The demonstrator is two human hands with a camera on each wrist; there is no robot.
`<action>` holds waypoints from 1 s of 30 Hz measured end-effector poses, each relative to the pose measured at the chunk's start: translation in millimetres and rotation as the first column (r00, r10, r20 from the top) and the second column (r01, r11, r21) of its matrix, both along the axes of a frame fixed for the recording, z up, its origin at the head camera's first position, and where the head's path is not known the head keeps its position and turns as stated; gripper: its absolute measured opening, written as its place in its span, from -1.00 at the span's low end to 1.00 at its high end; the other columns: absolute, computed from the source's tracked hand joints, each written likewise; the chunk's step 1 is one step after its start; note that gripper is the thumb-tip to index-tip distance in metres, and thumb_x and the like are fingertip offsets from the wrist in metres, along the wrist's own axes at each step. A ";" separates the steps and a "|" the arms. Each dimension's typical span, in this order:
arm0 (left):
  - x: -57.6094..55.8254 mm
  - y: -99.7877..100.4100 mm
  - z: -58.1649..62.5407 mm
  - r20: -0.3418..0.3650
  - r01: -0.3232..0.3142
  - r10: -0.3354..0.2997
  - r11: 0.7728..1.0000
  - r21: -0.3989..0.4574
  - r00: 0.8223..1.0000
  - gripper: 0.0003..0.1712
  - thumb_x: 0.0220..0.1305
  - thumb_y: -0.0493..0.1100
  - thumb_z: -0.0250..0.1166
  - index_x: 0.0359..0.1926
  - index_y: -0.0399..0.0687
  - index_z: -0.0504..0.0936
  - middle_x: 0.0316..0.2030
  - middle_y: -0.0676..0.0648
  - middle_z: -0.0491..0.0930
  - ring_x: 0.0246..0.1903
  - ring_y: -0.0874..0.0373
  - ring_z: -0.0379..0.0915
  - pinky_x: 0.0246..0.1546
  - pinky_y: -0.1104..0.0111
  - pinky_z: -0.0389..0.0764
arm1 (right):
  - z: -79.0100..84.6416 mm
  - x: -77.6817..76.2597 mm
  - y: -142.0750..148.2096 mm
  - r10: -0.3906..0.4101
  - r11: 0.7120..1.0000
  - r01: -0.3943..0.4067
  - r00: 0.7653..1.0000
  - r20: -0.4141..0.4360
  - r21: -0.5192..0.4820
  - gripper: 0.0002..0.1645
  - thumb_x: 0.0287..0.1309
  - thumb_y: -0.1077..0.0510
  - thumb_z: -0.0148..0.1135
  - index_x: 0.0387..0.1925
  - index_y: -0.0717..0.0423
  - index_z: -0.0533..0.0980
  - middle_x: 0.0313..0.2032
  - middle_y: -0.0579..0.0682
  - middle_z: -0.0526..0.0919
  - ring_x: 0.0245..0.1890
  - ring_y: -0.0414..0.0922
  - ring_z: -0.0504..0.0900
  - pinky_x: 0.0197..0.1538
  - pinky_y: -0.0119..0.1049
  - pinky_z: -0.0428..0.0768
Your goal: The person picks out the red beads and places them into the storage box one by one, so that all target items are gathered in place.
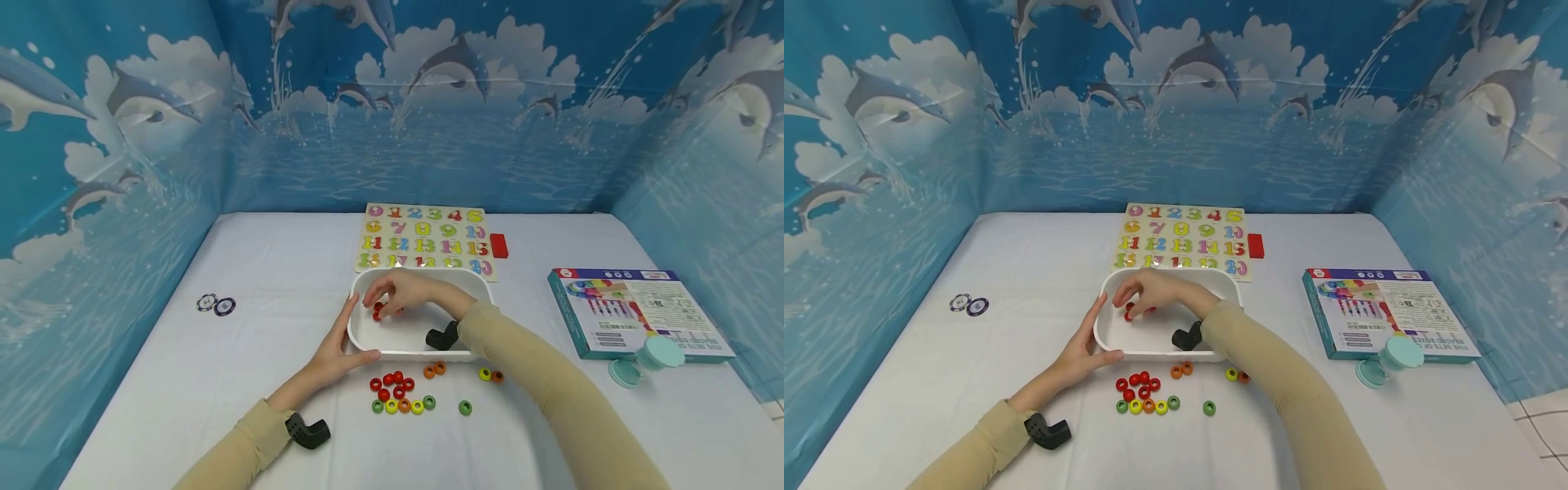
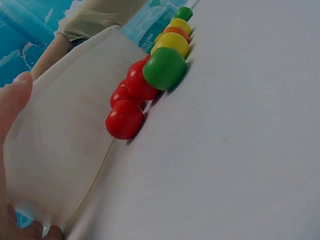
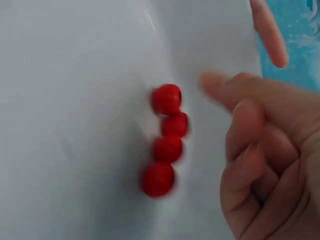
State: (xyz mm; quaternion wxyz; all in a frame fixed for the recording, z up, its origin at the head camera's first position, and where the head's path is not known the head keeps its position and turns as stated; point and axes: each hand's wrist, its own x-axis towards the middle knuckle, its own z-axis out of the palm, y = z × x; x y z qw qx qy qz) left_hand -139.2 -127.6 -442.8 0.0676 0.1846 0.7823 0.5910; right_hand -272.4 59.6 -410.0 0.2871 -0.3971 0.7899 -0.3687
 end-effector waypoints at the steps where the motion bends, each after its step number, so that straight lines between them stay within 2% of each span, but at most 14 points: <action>1: 0.0 -0.1 -0.3 0.003 0.000 0.000 1.000 0.000 1.000 0.14 -0.02 -0.16 0.38 0.39 0.08 -0.26 0.36 -0.05 -0.40 0.32 0.11 -0.42 0.25 0.20 -0.07 | 6.2 0.3 1.9 -0.011 1.000 0.011 1.000 -0.020 -0.007 -0.63 -0.07 0.27 0.31 -0.14 -0.03 0.55 -0.20 -0.16 0.62 -0.67 -0.09 0.42 -0.54 -0.32 0.50; 3: 0.2 -0.1 -0.4 0.009 -0.001 0.001 1.000 -0.003 1.000 0.14 -0.02 -0.15 0.38 0.39 0.10 -0.26 0.36 -0.03 -0.40 0.32 0.12 -0.42 0.25 0.21 -0.07 | 18.6 1.3 8.2 -0.026 0.999 0.024 0.999 -0.046 -0.047 -0.61 -0.07 0.22 0.32 -0.11 -0.05 0.53 -0.18 -0.19 0.61 -0.66 0.01 0.44 -0.54 -0.31 0.50; 5: 0.2 0.2 -0.4 0.015 -0.001 0.001 1.000 -0.006 1.000 0.14 -0.02 -0.13 0.38 0.38 0.13 -0.26 0.36 -0.01 -0.41 0.32 0.14 -0.43 0.25 0.21 -0.08 | 35.7 8.6 16.4 -0.044 0.995 0.037 0.997 -0.068 -0.093 -0.58 -0.05 0.20 0.31 -0.06 0.01 0.51 -0.15 -0.16 0.60 -0.64 0.03 0.43 -0.53 -0.31 0.47; 8: 0.3 1.0 0.1 0.018 -0.005 0.006 1.000 -0.013 1.000 0.14 -0.02 -0.11 0.38 0.38 0.14 -0.25 0.36 0.03 -0.40 0.32 0.16 -0.44 0.26 0.20 -0.09 | 63.6 30.1 31.4 -0.063 0.986 0.051 0.996 -0.070 -0.161 -0.57 -0.01 0.24 0.28 -0.03 0.15 0.48 -0.12 -0.04 0.59 -0.58 0.06 0.46 -0.47 -0.31 0.50; 9: 0.2 1.2 0.0 0.017 -0.007 0.007 1.000 -0.014 1.000 0.14 -0.02 -0.11 0.38 0.38 0.13 -0.25 0.36 0.03 -0.40 0.32 0.15 -0.44 0.26 0.19 -0.09 | 72.2 39.4 35.8 -0.070 0.982 0.055 0.994 -0.083 -0.178 -0.59 0.00 0.27 0.26 -0.04 0.20 0.48 -0.12 0.00 0.59 -0.57 0.00 0.47 -0.46 -0.32 0.50; 12: 0.2 1.4 0.0 0.013 -0.010 0.010 1.000 -0.018 1.000 0.14 -0.02 -0.11 0.38 0.39 0.10 -0.25 0.36 0.02 -0.39 0.32 0.13 -0.44 0.25 0.17 -0.11 | 86.8 66.3 49.2 -0.070 0.971 0.045 0.993 -0.098 -0.235 -0.63 0.00 0.35 0.23 -0.08 0.26 0.48 -0.15 0.09 0.58 -0.51 -0.06 0.51 -0.43 -0.30 0.53; 15: 0.6 1.0 0.4 0.005 -0.010 0.010 1.000 -0.011 1.000 0.14 -0.02 -0.13 0.38 0.39 0.08 -0.25 0.36 0.01 -0.39 0.32 0.12 -0.44 0.26 0.15 -0.12 | 82.5 87.6 59.8 -0.063 0.955 0.031 0.993 -0.101 -0.294 -0.66 -0.01 0.37 0.22 -0.11 0.27 0.48 -0.18 0.09 0.59 -0.49 -0.11 0.54 -0.43 -0.29 0.55; 21: 0.7 0.2 0.1 -0.013 -0.004 0.005 1.000 0.010 1.000 0.13 -0.02 -0.15 0.38 0.39 0.04 -0.24 0.36 -0.02 -0.38 0.32 0.10 -0.43 0.26 0.11 -0.12 | 51.8 122.9 68.3 -0.062 0.918 0.037 0.997 -0.051 -0.396 -0.69 -0.02 0.41 0.21 -0.15 0.26 0.49 -0.24 0.06 0.60 -0.58 -0.12 0.52 -0.50 -0.32 0.57; 26: 0.0 0.8 -0.9 -0.021 0.004 -0.004 1.000 0.012 1.000 0.14 -0.02 -0.16 0.37 0.38 0.02 -0.25 0.36 -0.02 -0.39 0.32 0.09 -0.43 0.26 0.12 -0.13 | 26.0 146.8 67.6 -0.082 0.918 0.047 0.994 -0.073 -0.395 -0.73 0.00 0.39 0.21 -0.19 0.18 0.51 -0.43 -0.05 0.59 -0.63 -0.23 0.46 -0.58 -0.38 0.52; 30: 0.1 1.3 -0.6 -0.026 -0.002 0.002 1.000 0.011 1.000 0.15 -0.03 -0.18 0.38 0.38 0.03 -0.25 0.36 -0.04 -0.39 0.32 0.08 -0.42 0.26 0.14 -0.13 | 12.4 159.3 65.4 -0.118 0.917 0.080 0.990 -0.075 -0.391 -0.73 -0.01 0.36 0.23 -0.19 0.19 0.52 -0.62 -0.01 0.53 -0.68 -0.29 0.42 -0.65 -0.42 0.47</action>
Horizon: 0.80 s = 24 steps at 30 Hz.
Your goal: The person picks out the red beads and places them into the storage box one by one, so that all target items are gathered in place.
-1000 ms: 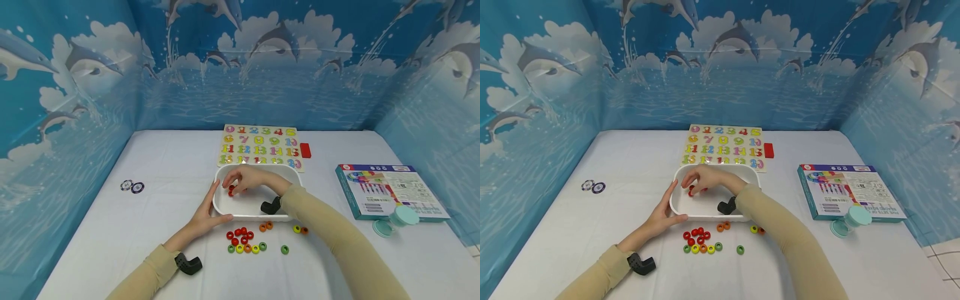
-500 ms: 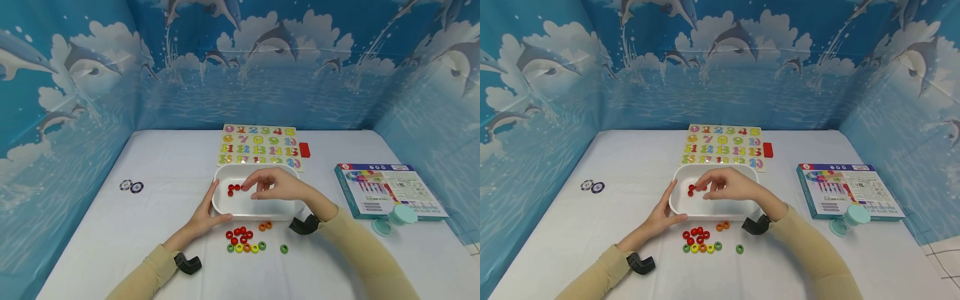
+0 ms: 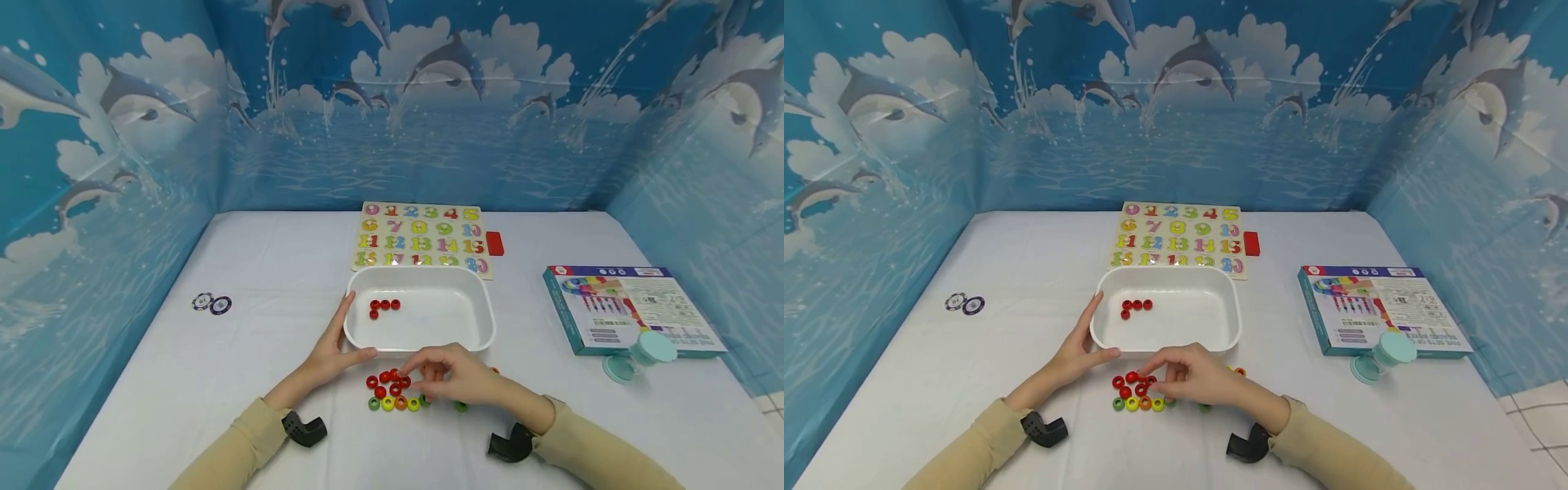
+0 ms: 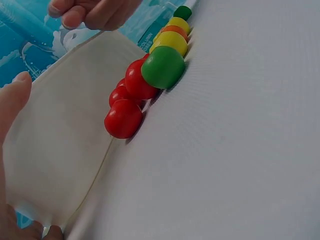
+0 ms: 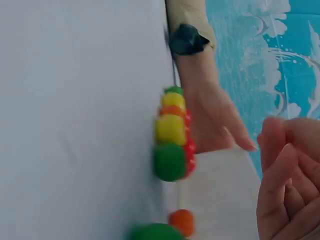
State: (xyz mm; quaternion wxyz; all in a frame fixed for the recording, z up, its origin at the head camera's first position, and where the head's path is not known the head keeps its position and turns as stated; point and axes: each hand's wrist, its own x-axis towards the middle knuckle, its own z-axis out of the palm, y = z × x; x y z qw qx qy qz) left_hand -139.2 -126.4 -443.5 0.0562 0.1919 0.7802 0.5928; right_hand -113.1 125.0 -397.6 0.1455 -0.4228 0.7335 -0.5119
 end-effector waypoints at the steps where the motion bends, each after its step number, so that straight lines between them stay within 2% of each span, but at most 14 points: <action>1: 0.1 -0.3 0.1 -0.001 -0.002 0.002 1.000 -0.001 1.000 0.15 -0.03 -0.18 0.38 0.39 0.04 -0.25 0.36 -0.05 -0.39 0.32 0.07 -0.41 0.25 0.14 -0.13 | -2.7 2.3 -1.2 -0.018 1.000 0.018 1.000 0.014 0.007 -0.72 -0.01 0.36 0.24 -0.18 0.19 0.52 -0.64 0.00 0.52 -0.69 -0.29 0.42 -0.66 -0.42 0.46; 5: 0.0 -0.3 0.3 -0.001 0.000 0.000 1.000 -0.004 1.000 0.15 -0.03 -0.19 0.38 0.38 0.03 -0.25 0.36 -0.06 -0.39 0.32 0.07 -0.42 0.25 0.14 -0.13 | -22.3 4.7 -4.8 -0.109 0.992 0.107 0.994 0.024 0.071 -0.70 0.00 0.29 0.26 -0.14 0.15 0.53 -0.63 -0.03 0.52 -0.69 -0.28 0.40 -0.64 -0.44 0.45; 9: 0.2 -0.7 0.7 -0.002 -0.004 0.004 1.000 -0.006 1.000 0.14 -0.03 -0.19 0.38 0.38 0.02 -0.25 0.36 -0.06 -0.38 0.32 0.07 -0.42 0.26 0.14 -0.13 | -46.4 -1.0 -5.7 -0.191 0.973 0.200 0.978 -0.086 0.114 -0.72 0.01 0.18 0.27 -0.15 0.01 0.56 -0.64 -0.19 0.45 -0.69 -0.32 0.33 -0.66 -0.50 0.37; 12: 0.7 -0.1 0.8 0.002 -0.006 0.006 1.000 -0.009 1.000 0.14 -0.03 -0.18 0.38 0.39 0.03 -0.24 0.36 -0.05 -0.38 0.32 0.08 -0.41 0.26 0.15 -0.12 | -57.6 -3.9 -4.4 -0.214 0.965 0.235 0.962 -0.169 0.118 -0.73 0.02 0.12 0.27 -0.16 -0.07 0.57 -0.67 -0.27 0.39 -0.72 -0.37 0.29 -0.69 -0.52 0.32; 19: 0.8 0.1 1.0 0.007 -0.002 0.002 1.000 0.000 1.000 0.14 -0.03 -0.18 0.38 0.38 0.01 -0.24 0.36 -0.04 -0.38 0.32 0.08 -0.41 0.26 0.12 -0.12 | -64.8 -6.6 -3.6 -0.231 0.947 0.280 0.934 -0.274 0.155 -0.72 -0.04 0.04 0.31 -0.20 -0.13 0.58 -0.67 -0.34 0.36 -0.75 -0.41 0.28 -0.69 -0.53 0.32; 24: 0.8 0.0 1.1 0.006 -0.001 0.001 1.000 -0.002 1.000 0.13 -0.02 -0.18 0.37 0.38 0.02 -0.24 0.36 -0.04 -0.38 0.32 0.09 -0.41 0.26 0.12 -0.11 | -62.9 -5.8 -3.5 -0.237 0.935 0.294 0.934 -0.269 0.199 -0.72 -0.07 0.02 0.34 -0.23 -0.13 0.58 -0.62 -0.35 0.39 -0.73 -0.41 0.30 -0.66 -0.53 0.35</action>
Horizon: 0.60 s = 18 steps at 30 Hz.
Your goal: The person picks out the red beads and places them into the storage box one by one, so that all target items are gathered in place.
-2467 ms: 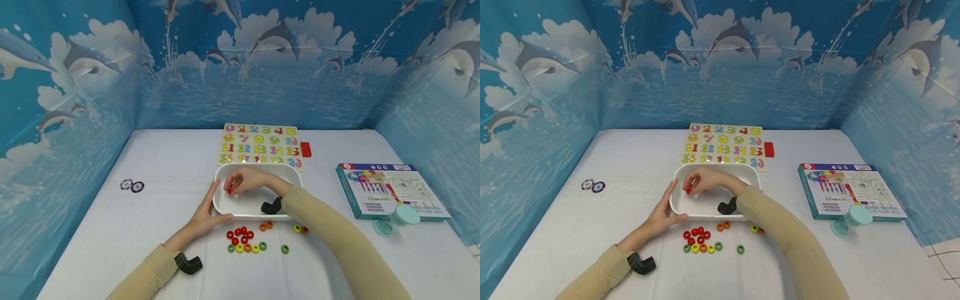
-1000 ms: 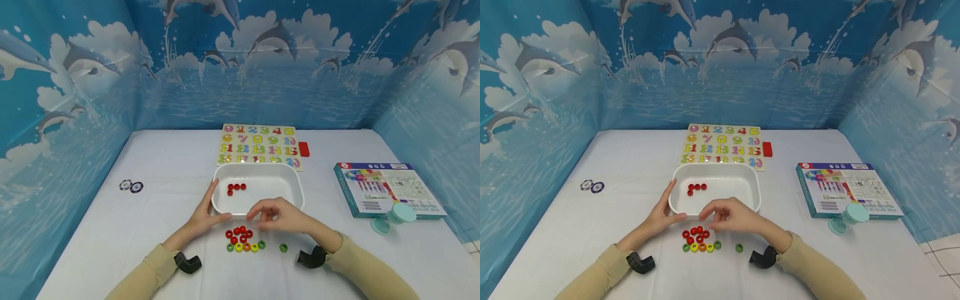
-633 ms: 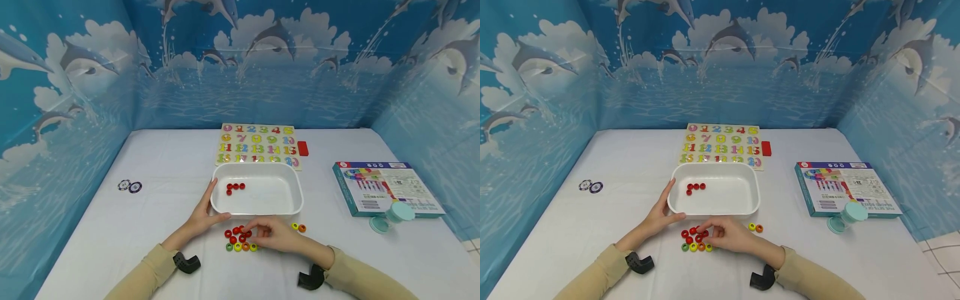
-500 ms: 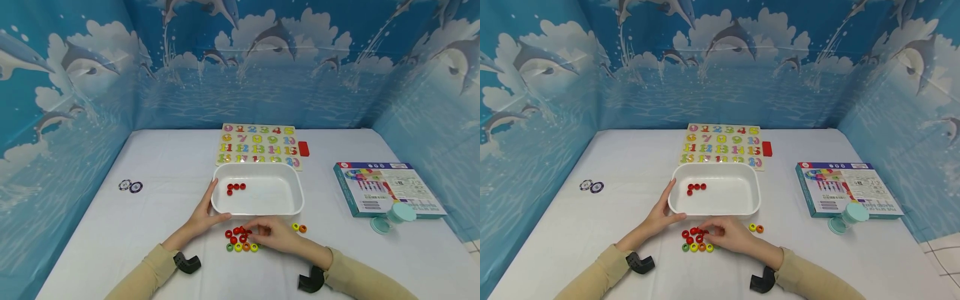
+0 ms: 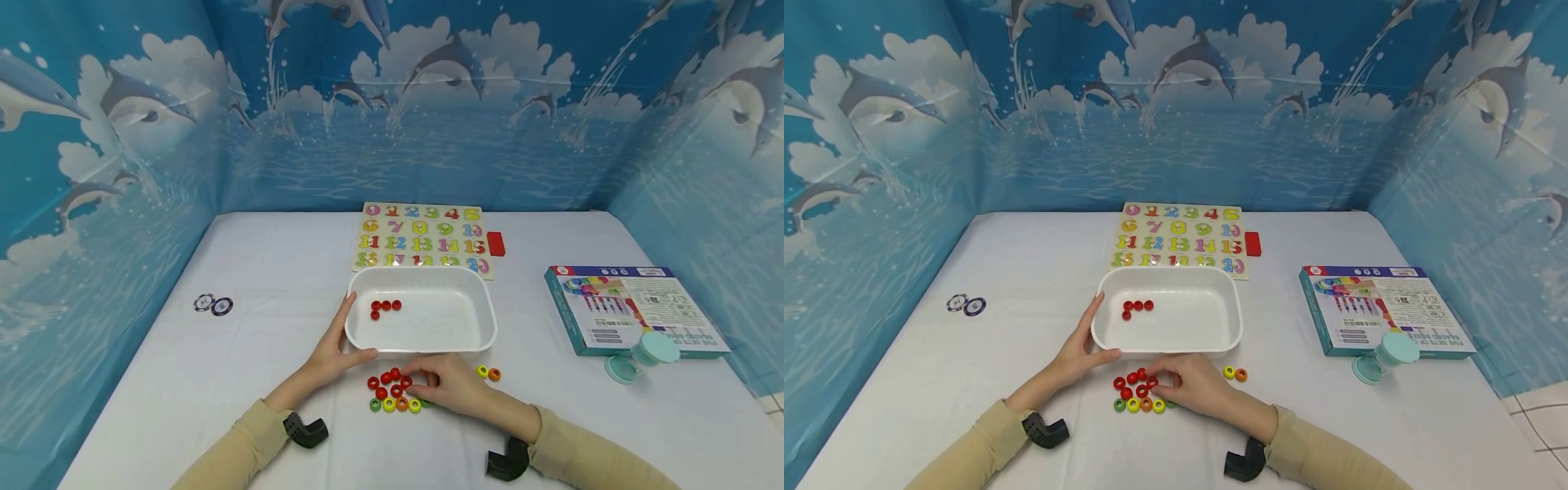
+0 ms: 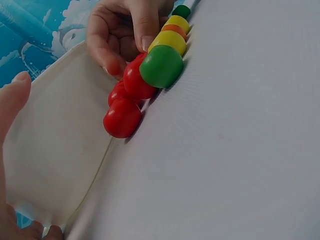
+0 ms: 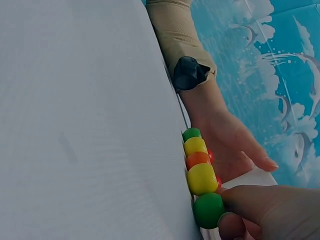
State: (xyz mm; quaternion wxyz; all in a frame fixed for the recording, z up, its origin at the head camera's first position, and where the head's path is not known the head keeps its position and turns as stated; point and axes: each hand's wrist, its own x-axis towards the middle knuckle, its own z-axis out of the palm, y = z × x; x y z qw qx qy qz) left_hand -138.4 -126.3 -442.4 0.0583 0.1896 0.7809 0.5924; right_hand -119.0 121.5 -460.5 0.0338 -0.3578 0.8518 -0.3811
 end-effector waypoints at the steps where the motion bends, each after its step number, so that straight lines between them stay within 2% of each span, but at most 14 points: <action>1: 0.0 0.0 0.1 0.000 0.001 -0.001 1.000 0.000 1.000 0.13 -0.02 -0.18 0.37 0.38 0.02 -0.24 0.36 -0.04 -0.38 0.32 0.09 -0.41 0.26 0.13 -0.12 | 1.8 0.7 -0.1 -0.005 1.000 0.005 1.000 0.009 0.003 -0.72 -0.08 0.02 0.34 -0.23 -0.13 0.58 -0.62 -0.34 0.40 -0.73 -0.41 0.31 -0.66 -0.53 0.36; 5: 0.3 0.7 0.5 -0.004 0.003 -0.003 1.000 0.000 1.000 0.14 -0.03 -0.18 0.38 0.38 0.03 -0.24 0.36 -0.05 -0.38 0.32 0.09 -0.41 0.26 0.16 -0.11 | 15.7 4.9 0.5 -0.002 1.000 0.002 0.997 0.075 -0.004 -0.73 -0.10 0.00 0.35 -0.26 -0.18 0.57 -0.63 -0.28 0.42 -0.70 -0.37 0.34 -0.65 -0.50 0.38; 7: 0.3 1.2 -0.3 -0.008 0.007 -0.007 1.000 0.008 1.000 0.14 -0.03 -0.18 0.38 0.38 0.01 -0.24 0.36 -0.06 -0.38 0.32 0.07 -0.42 0.25 0.16 -0.12 | 26.8 5.4 0.8 0.045 0.999 -0.043 0.995 0.093 -0.025 -0.73 -0.10 0.01 0.35 -0.26 -0.18 0.56 -0.63 -0.27 0.44 -0.68 -0.36 0.35 -0.64 -0.50 0.39; 10: -1.1 0.6 -5.5 -0.007 0.003 -0.003 1.000 0.019 1.000 0.16 -0.05 -0.16 0.40 0.39 0.07 -0.23 0.36 -0.03 -0.38 0.32 0.09 -0.41 0.25 0.16 -0.12 | 51.2 -0.1 0.2 0.155 0.987 -0.152 0.985 0.074 -0.042 -0.72 -0.08 0.04 0.34 -0.23 -0.17 0.55 -0.56 -0.27 0.50 -0.64 -0.36 0.37 -0.61 -0.51 0.42; 14: -1.5 -0.3 -5.8 0.001 0.002 -0.002 1.000 0.022 1.000 0.16 -0.05 -0.16 0.40 0.39 0.09 -0.24 0.36 -0.03 -0.39 0.32 0.08 -0.42 0.26 0.13 -0.12 | 93.3 -22.2 -1.9 0.274 0.962 -0.273 0.961 0.030 -0.020 -0.71 -0.02 0.06 0.31 -0.18 -0.18 0.54 -0.37 -0.28 0.58 -0.57 -0.36 0.44 -0.54 -0.48 0.49; 18: -0.8 -0.3 -0.9 0.001 0.006 -0.006 1.000 0.008 1.000 0.15 -0.03 -0.16 0.38 0.38 0.04 -0.25 0.36 -0.06 -0.39 0.32 0.07 -0.41 0.25 0.12 -0.09 | 124.4 -55.9 -5.3 0.313 0.950 -0.312 0.949 0.036 -0.018 -0.70 -0.01 0.07 0.30 -0.15 -0.10 0.54 -0.28 -0.24 0.59 -0.52 -0.31 0.49 -0.49 -0.41 0.52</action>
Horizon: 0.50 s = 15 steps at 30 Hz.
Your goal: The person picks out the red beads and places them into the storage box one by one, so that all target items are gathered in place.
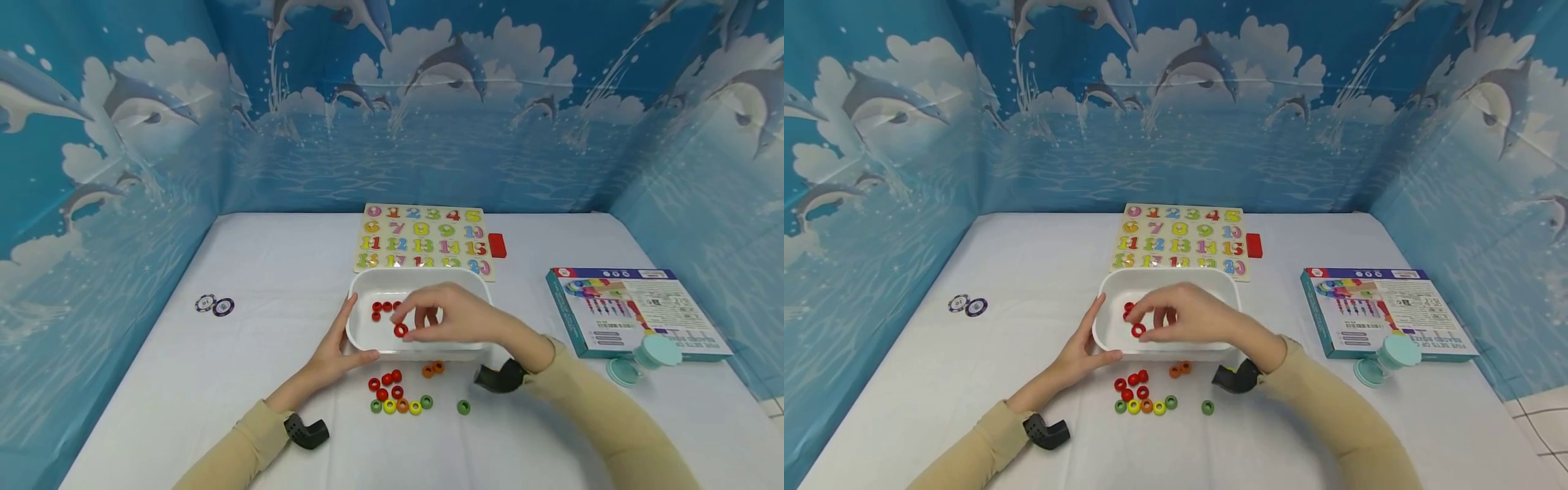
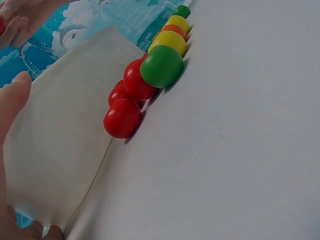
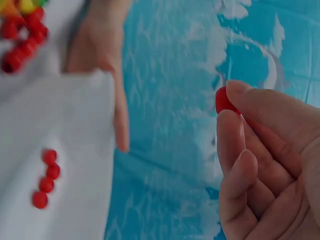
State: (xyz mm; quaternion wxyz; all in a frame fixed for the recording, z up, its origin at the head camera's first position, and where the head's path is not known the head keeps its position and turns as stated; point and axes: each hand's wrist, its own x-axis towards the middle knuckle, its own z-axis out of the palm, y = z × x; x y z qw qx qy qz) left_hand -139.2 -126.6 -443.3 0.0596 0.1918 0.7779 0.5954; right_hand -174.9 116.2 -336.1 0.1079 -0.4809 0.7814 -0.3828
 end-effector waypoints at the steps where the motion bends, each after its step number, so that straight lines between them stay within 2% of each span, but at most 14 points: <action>1: -0.2 0.0 0.0 0.001 0.000 0.000 1.000 -0.002 1.000 0.15 -0.03 -0.15 0.38 0.38 0.04 -0.25 0.36 -0.05 -0.39 0.32 0.07 -0.41 0.25 0.12 -0.08 | 6.5 -7.1 -2.0 -0.006 1.000 0.006 1.000 0.014 -0.002 -0.69 -0.01 0.08 0.30 -0.15 -0.06 0.54 -0.27 -0.21 0.60 -0.50 -0.29 0.50 -0.47 -0.39 0.52; 4: -0.7 -0.1 -0.3 0.013 -0.003 0.003 1.000 -0.009 1.000 0.15 -0.03 -0.13 0.38 0.39 0.06 -0.25 0.36 -0.03 -0.39 0.32 0.09 -0.42 0.25 0.14 -0.07 | 20.6 -26.6 -10.6 -0.028 1.000 0.029 0.994 0.108 -0.003 -0.69 -0.01 0.20 0.29 -0.14 0.10 0.54 -0.25 -0.09 0.60 -0.47 -0.17 0.53 -0.42 -0.32 0.54; 7: -0.9 -0.6 -0.5 0.021 -0.005 0.005 1.000 -0.012 1.000 0.15 -0.03 -0.12 0.38 0.39 0.08 -0.25 0.36 -0.03 -0.40 0.32 0.11 -0.43 0.25 0.16 -0.08 | 18.6 -47.2 -19.2 -0.023 1.000 0.023 0.978 0.205 0.000 -0.67 -0.03 0.31 0.27 -0.13 0.23 0.52 -0.27 0.02 0.61 -0.52 -0.09 0.52 -0.44 -0.30 0.53; 12: -1.3 -1.2 -1.3 0.014 -0.001 0.001 1.000 -0.013 1.000 0.15 -0.03 -0.14 0.38 0.39 0.08 -0.26 0.36 -0.05 -0.41 0.32 0.08 -0.43 0.25 0.16 -0.08 | -25.8 -86.6 -28.5 0.018 1.000 -0.023 0.958 0.287 0.015 -0.61 -0.04 0.28 0.28 -0.09 0.22 0.51 -0.26 -0.02 0.61 -0.69 -0.01 0.39 -0.54 -0.31 0.45; 15: -1.5 -1.2 -1.3 0.010 0.005 -0.005 1.000 -0.008 1.000 0.15 -0.03 -0.16 0.38 0.39 0.06 -0.26 0.36 -0.07 -0.41 0.32 0.07 -0.43 0.25 0.17 -0.08 | -50.6 -100.0 -32.6 0.018 0.997 -0.040 0.948 0.317 0.063 -0.59 -0.05 0.21 0.31 -0.08 0.18 0.52 -0.24 -0.09 0.62 -0.70 0.10 0.35 -0.57 -0.30 0.43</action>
